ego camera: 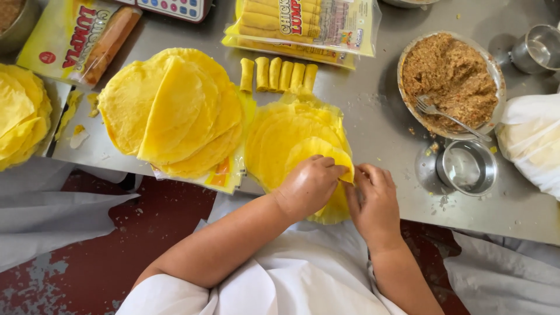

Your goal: Separating thin yellow food wrappers from a stack on a production table

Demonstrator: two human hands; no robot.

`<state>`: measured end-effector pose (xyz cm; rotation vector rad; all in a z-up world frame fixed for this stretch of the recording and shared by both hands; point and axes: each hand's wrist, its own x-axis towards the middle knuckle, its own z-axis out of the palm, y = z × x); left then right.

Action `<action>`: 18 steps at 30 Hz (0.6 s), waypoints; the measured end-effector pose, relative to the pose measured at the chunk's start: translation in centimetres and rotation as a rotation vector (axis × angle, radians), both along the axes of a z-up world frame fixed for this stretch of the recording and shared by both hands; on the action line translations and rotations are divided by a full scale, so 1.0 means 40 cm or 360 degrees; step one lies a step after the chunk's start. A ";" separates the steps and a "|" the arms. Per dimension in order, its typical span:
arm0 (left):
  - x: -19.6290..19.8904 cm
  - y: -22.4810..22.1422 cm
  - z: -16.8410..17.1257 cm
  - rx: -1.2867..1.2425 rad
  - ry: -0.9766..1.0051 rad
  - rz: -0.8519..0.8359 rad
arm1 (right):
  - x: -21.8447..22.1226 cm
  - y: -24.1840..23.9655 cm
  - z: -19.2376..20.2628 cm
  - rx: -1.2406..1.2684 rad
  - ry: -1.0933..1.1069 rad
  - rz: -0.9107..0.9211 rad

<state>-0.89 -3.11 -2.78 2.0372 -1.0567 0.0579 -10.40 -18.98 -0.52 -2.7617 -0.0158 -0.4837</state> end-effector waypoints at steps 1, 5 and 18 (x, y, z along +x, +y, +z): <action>0.013 0.011 -0.012 0.0003 0.0000 0.0009 | -0.001 -0.006 -0.002 0.0003 0.0000 0.0009; 0.066 0.062 -0.005 -0.0298 0.0358 0.0137 | -0.013 -0.040 -0.031 0.0625 0.0044 -0.0137; 0.047 0.009 -0.093 -0.1364 0.1601 0.0715 | -0.040 -0.023 -0.030 0.1701 -0.0205 -0.0995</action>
